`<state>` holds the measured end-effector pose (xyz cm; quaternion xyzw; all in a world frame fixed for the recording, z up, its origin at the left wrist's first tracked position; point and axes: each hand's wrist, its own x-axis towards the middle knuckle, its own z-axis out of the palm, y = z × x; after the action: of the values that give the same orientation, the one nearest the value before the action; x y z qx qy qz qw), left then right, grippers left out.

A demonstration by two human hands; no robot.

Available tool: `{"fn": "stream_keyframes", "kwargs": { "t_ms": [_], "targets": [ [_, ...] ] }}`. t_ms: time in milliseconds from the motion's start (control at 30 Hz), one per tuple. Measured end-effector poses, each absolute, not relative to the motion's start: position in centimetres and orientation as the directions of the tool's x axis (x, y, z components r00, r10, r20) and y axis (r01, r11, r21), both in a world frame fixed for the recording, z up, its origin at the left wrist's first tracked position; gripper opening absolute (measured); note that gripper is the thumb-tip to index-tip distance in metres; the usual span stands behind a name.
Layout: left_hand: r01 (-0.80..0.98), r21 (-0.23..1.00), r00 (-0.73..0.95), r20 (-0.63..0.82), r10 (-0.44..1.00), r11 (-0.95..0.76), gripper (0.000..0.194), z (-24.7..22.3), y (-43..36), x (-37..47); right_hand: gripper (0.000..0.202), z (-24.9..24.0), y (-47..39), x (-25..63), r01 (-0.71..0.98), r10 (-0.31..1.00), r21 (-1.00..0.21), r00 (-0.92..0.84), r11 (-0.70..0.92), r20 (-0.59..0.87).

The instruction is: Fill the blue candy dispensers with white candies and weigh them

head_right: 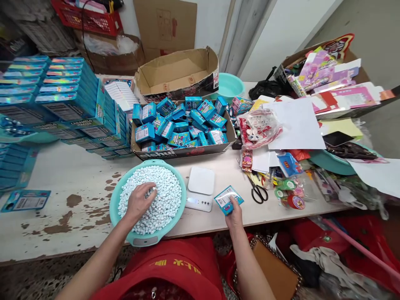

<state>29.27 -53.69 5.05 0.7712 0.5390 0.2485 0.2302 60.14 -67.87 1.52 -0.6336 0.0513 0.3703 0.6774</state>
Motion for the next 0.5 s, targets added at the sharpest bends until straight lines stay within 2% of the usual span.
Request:
{"fn": "stream_keyframes", "kwargs": {
  "t_ms": [67,167,233,300,367,500],
  "targets": [
    [0.752,0.525,0.379,0.149,0.913,-0.398,0.020,5.4,-54.0,29.0,0.032,1.6,-68.0,60.4,-0.611,0.460,-0.789,0.684,-0.063,-0.566],
    [0.778,0.406,0.451,0.171,0.876,-0.480,0.020,6.0,-53.8,29.1,0.035,2.1,-67.9,59.0,-0.723,0.576,-0.687,0.533,-0.070,-0.620],
    [0.776,0.366,0.477,0.194,0.857,-0.514,0.020,6.3,-53.1,30.0,0.035,2.6,-67.8,56.8,-0.789,0.656,-0.589,0.353,-0.174,-0.667],
    [0.751,0.344,0.530,0.195,0.825,-0.564,0.022,6.4,-51.6,31.7,0.035,3.1,-67.7,53.9,-0.793,0.680,-0.515,0.182,-0.325,-0.710],
    [0.703,0.307,0.633,0.140,0.761,-0.641,0.025,6.3,-49.8,33.8,0.039,3.5,-67.6,51.0,-0.771,0.697,-0.492,0.089,-0.404,-0.712],
    [0.625,0.191,0.779,-0.095,0.620,-0.757,0.022,5.8,-46.2,37.3,0.046,4.0,-67.0,47.2,-0.739,0.738,-0.499,0.003,-0.453,-0.675]
  ]
}}
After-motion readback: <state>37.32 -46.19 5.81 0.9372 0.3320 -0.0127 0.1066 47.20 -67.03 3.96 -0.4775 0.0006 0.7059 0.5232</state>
